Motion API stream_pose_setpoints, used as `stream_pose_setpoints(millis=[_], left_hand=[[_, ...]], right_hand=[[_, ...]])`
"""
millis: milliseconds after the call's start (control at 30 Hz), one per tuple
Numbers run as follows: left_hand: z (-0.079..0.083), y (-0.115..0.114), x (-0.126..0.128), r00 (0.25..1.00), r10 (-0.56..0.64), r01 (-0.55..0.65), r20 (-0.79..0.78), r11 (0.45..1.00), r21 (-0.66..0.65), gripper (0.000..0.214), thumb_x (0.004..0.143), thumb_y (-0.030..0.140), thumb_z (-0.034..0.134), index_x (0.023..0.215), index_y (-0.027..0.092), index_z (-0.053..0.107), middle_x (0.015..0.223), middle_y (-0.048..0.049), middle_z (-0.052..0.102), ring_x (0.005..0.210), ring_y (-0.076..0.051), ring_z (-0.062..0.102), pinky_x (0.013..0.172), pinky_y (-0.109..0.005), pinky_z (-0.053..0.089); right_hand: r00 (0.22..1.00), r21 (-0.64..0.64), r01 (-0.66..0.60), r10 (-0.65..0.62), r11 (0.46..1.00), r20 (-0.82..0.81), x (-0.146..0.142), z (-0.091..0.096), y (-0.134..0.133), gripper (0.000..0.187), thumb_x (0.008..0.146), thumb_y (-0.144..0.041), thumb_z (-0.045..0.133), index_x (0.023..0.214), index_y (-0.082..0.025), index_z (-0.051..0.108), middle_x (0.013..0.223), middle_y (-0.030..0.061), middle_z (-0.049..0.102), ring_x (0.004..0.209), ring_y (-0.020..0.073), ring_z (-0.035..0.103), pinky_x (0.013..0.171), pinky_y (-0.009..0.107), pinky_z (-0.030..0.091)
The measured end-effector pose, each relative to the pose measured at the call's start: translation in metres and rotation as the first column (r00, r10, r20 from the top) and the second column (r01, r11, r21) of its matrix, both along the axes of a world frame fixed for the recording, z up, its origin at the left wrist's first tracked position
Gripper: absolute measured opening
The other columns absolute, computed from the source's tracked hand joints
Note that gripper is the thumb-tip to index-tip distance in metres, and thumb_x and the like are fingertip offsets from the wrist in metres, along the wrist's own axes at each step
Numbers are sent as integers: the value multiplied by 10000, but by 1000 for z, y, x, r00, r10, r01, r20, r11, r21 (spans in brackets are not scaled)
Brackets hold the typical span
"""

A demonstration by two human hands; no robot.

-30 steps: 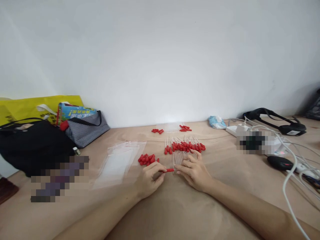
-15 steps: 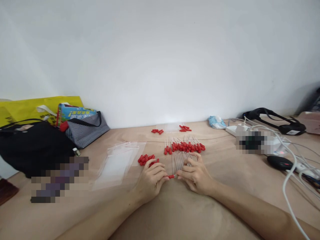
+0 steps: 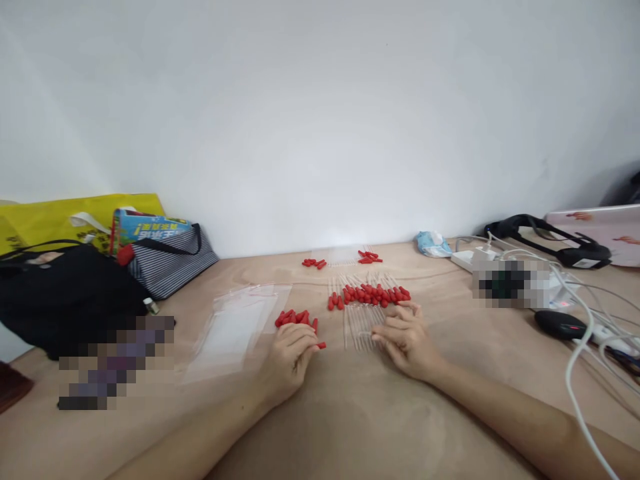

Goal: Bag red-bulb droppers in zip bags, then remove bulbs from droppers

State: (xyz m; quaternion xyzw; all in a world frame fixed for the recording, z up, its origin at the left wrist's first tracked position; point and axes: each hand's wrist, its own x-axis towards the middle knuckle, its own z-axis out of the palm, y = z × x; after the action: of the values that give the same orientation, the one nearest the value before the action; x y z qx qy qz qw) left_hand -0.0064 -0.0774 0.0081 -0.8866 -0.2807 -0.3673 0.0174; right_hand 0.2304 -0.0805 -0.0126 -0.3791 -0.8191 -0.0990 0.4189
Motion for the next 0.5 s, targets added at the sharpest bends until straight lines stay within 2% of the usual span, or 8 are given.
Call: stream_pose_setpoints(millis=[100,200,333,400,500], left_hand=[[3,2,-5,995,59,-58,74,998,-24,158,836,174,436,834,182,594,793,-37,600,769,-139,567,692,-265,468],[10,12,-11,960,225,-213,169,973,-83,196,828,219,441,907,184,617,809,-41,560,752,-136,559,671,-254,479],[20,35,-32,852,482,-420,202,862,-284,259,776,260,435,939,171,616,831,-47,562,718,-146,561,650,-268,485],[20,46,-44,791,573,-471,216,794,-384,292,725,280,460,955,152,588,785,-34,568,671,-143,562,625,-263,484],[16,54,-56,731,654,-511,195,714,-479,320,673,322,498,929,140,557,691,-8,566,611,-140,553,594,-252,470]], right_hand=[[985,-59,150,-154,987,-74,3,-3,4,218,842,-291,457,809,-243,667,544,-18,559,616,121,461,726,324,247],[964,-94,232,-242,968,-110,2,-7,9,236,846,-285,436,912,-242,658,586,-6,571,626,125,491,678,298,254],[951,-128,285,-297,950,-85,0,-11,16,311,834,-191,362,1027,-197,606,678,24,602,675,147,516,636,284,263],[954,-127,282,-292,951,-72,-2,-11,19,285,822,-185,378,982,-194,614,734,28,632,689,143,522,647,287,260],[956,-104,272,-281,957,-84,-5,-9,21,193,808,-196,435,815,-199,628,739,8,655,670,127,519,685,299,245]])
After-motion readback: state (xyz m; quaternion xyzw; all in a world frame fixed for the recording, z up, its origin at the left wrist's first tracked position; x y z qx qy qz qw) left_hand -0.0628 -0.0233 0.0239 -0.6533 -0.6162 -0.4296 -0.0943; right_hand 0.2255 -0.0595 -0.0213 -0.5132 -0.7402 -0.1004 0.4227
